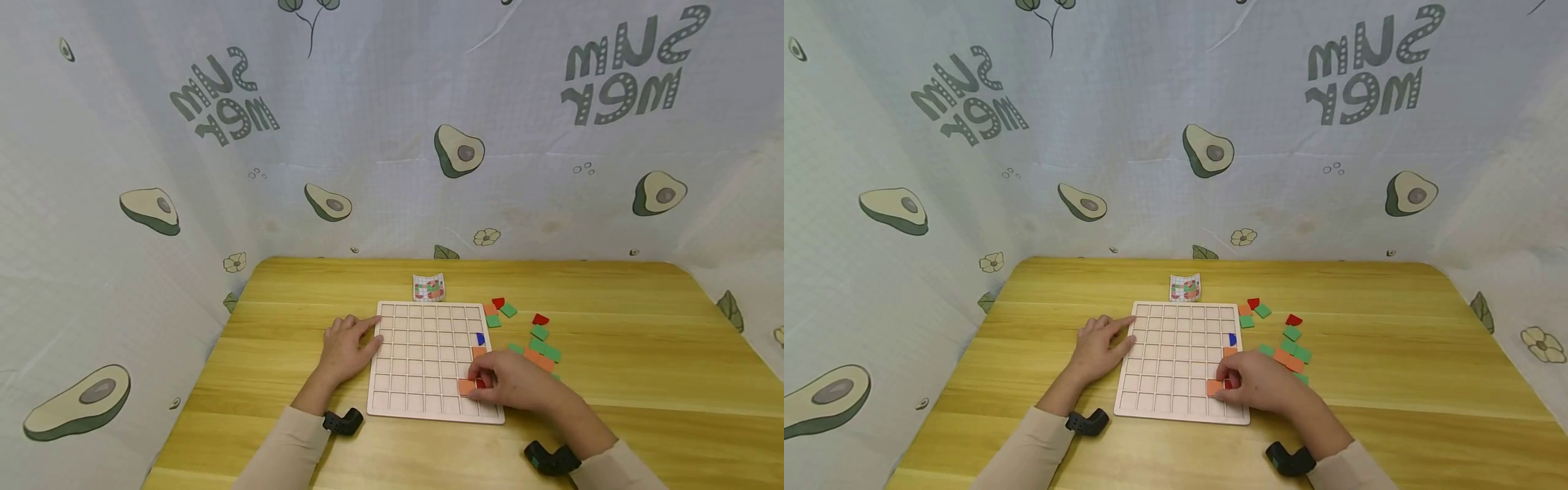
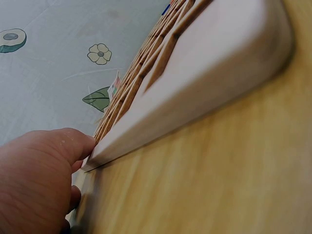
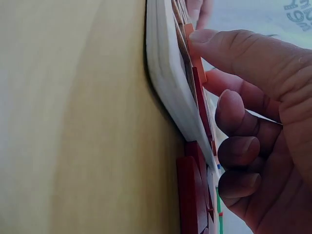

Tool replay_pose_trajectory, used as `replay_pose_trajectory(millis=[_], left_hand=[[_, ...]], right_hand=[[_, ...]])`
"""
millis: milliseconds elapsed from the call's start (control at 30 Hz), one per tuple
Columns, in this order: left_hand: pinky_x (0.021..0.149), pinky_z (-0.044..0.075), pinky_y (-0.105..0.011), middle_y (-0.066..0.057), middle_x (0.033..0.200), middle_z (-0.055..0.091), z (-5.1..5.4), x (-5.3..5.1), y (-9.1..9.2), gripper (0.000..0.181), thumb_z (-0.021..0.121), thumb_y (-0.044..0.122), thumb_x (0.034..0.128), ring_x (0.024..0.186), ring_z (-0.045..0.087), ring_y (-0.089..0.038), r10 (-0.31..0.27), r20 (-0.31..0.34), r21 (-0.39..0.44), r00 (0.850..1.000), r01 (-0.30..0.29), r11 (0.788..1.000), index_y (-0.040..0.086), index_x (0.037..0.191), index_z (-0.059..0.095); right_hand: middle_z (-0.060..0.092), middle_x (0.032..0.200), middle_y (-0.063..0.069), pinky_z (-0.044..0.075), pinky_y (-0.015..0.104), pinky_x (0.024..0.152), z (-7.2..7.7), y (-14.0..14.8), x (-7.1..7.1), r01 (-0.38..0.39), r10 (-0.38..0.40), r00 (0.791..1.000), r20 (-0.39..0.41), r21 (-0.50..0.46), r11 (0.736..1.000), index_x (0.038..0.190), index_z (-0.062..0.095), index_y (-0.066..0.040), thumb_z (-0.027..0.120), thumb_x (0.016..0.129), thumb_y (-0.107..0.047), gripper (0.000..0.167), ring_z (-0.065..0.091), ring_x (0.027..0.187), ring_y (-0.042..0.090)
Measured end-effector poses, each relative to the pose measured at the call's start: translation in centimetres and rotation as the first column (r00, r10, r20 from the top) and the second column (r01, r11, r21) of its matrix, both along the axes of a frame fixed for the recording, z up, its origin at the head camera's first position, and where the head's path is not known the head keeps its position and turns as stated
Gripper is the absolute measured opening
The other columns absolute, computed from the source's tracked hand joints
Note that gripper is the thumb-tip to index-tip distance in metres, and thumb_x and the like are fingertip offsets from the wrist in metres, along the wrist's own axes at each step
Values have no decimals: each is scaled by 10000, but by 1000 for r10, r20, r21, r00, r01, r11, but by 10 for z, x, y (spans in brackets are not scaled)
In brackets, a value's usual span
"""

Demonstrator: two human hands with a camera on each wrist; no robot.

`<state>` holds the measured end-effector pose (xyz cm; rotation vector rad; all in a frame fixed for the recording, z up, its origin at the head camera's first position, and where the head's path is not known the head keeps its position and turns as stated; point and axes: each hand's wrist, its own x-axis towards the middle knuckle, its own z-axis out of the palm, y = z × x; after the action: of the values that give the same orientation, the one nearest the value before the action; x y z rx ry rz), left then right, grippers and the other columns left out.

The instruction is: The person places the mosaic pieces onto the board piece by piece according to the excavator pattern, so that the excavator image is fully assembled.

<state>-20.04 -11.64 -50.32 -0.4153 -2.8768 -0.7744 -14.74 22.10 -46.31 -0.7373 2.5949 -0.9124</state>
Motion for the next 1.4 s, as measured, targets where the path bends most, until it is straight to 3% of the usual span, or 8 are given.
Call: replay_pose_trajectory(millis=[333, 533, 800, 1133, 1400], left_hand=[[772, 268, -339, 10, 907, 559, 3, 1, 1, 438, 648, 407, 958, 811, 381, -157, -1, 5, 12, 1000, 1, 1000, 256, 1369, 671], [773, 270, -341, 8, 907, 562, 3, 2, 2, 438, 654, 403, 956, 815, 384, -157, -3, 2, 21, 1000, 3, 1000, 252, 1367, 672], [768, 259, -340, 24, 893, 546, 0, 2, 1, 438, 648, 417, 960, 807, 367, -143, -2, 3, 28, 1000, 2, 1000, 260, 1369, 670], [764, 256, -339, 20, 896, 551, 1, 1, 0, 437, 649, 414, 961, 806, 366, -144, -1, 1, 24, 1000, 1, 1000, 268, 1373, 667], [764, 264, -336, 16, 909, 565, 0, 1, 1, 434, 649, 416, 958, 818, 385, -142, -2, -6, 23, 1000, 2, 1000, 267, 1365, 673]], right_hand=[[486, 655, -130, 386, 205, 579, 2, 1, -1, 40, -39, 999, -3, 26, 999, 858, 644, -247, 825, 850, -368, 218, 458, 613, 5], [491, 711, -56, 359, 221, 572, 7, 20, -5, 167, -166, 984, 68, 1, 986, 943, 664, -197, 809, 862, -387, 252, 456, 640, 67], [528, 767, -30, 396, 251, 606, 6, 56, -14, 276, -280, 959, 31, 96, 956, 1012, 687, -177, 791, 881, -361, 249, 476, 686, 107], [531, 761, -41, 383, 248, 613, 4, 52, -15, 268, -270, 963, 0, 118, 956, 1027, 723, -190, 780, 890, -367, 231, 466, 703, 107], [521, 766, -33, 374, 250, 601, 1, 52, -15, 274, -268, 962, -57, 125, 954, 1100, 721, -143, 769, 897, -252, 235, 450, 689, 109]])
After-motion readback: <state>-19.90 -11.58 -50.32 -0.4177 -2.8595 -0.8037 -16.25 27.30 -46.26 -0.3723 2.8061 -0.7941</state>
